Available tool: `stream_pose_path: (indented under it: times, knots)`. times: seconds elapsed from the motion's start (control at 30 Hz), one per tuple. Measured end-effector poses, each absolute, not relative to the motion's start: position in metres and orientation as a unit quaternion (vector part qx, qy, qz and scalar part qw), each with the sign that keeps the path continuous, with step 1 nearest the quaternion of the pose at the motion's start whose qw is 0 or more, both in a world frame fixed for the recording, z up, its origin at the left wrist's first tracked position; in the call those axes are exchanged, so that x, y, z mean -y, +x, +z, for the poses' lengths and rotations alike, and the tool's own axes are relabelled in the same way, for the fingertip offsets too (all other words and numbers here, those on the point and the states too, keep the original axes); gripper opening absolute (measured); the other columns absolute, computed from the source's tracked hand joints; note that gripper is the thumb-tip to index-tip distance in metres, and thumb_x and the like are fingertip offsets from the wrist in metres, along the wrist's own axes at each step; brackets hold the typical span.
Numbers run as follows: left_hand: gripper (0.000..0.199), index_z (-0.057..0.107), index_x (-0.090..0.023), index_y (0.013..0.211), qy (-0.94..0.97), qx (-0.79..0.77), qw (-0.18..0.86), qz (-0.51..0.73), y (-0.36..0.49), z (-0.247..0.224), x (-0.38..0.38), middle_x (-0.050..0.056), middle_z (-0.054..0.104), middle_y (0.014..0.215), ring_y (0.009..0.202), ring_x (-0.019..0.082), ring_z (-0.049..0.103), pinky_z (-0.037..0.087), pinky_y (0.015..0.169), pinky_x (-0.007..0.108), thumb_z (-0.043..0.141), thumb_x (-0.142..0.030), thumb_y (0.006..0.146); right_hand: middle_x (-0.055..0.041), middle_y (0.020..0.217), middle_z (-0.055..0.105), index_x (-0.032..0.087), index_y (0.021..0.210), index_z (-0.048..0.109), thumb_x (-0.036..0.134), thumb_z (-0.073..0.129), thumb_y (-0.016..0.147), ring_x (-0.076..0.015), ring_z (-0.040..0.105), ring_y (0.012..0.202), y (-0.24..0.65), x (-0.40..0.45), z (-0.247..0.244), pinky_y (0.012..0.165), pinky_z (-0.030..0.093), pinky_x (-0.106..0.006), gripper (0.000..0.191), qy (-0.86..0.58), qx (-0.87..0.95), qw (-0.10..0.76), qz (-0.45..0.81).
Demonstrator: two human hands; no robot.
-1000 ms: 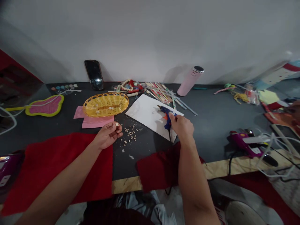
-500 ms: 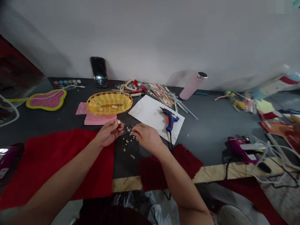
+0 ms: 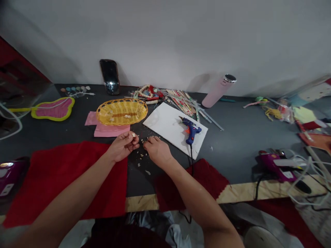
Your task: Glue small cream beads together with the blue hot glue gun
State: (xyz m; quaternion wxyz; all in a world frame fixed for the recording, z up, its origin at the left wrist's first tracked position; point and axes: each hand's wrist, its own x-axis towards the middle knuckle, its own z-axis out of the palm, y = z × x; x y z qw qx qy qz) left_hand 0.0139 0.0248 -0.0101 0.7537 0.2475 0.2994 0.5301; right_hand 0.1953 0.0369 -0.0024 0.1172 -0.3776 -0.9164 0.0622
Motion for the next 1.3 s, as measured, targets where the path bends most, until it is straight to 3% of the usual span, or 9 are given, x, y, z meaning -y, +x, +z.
stream_pose_path:
  times: [0.1,0.3,0.4,1.03,1.3]
  knots:
    - [0.016,0.061,-0.013,0.075,0.249,-0.309,0.751,0.528,0.014,-0.009,-0.024,0.002,0.06,0.072,0.061,0.007,0.051,0.047,0.061,0.021,0.071,-0.025,0.071,-0.0071,0.087,0.06,0.018,0.082,0.061,0.017,0.048,0.088,-0.0181,0.053,0.083,0.195,-0.04,-0.005,0.077,0.043,-0.03,0.014,-0.376,0.911,0.151,0.08]
    - [0.016,0.061,-0.013,0.074,0.248,-0.323,0.764,0.501,0.02,-0.009,-0.021,0.002,0.062,0.071,0.061,0.007,0.052,0.046,0.06,0.021,0.073,-0.023,0.069,-0.0043,0.085,0.061,0.02,0.086,0.056,0.016,0.048,0.089,-0.017,0.055,0.085,0.2,-0.036,0.009,0.078,0.046,-0.031,0.01,-0.395,0.816,0.377,0.19]
    - [0.016,0.062,-0.012,0.074,0.248,-0.318,0.774,0.487,0.025,-0.009,-0.018,0.003,0.062,0.07,0.06,0.008,0.053,0.045,0.059,0.022,0.074,-0.022,0.068,-0.0039,0.083,0.061,0.021,0.085,0.056,0.016,0.048,0.089,-0.0163,0.057,0.082,0.197,-0.03,0.017,0.074,0.048,-0.031,0.01,-0.377,0.793,0.44,0.191]
    - [0.018,0.064,-0.012,0.075,0.247,-0.319,0.78,0.48,0.029,-0.012,-0.018,0.003,0.065,0.07,0.058,0.007,0.055,0.046,0.06,0.021,0.075,-0.023,0.067,-0.0014,0.081,0.064,0.023,0.079,0.05,0.015,0.053,0.085,-0.0152,0.059,0.08,0.19,-0.026,0.009,0.074,0.048,-0.031,0.011,-0.351,0.791,0.46,0.199]
    - [0.019,0.063,-0.011,0.073,0.253,-0.32,0.778,0.478,0.028,-0.012,-0.017,0.002,0.063,0.067,0.058,0.007,0.055,0.046,0.06,0.021,0.075,-0.024,0.066,-0.0016,0.078,0.065,0.022,0.08,0.057,0.017,0.052,0.085,-0.0157,0.059,0.079,0.191,-0.026,0.01,0.076,0.049,-0.032,0.008,-0.36,0.799,0.438,0.2]
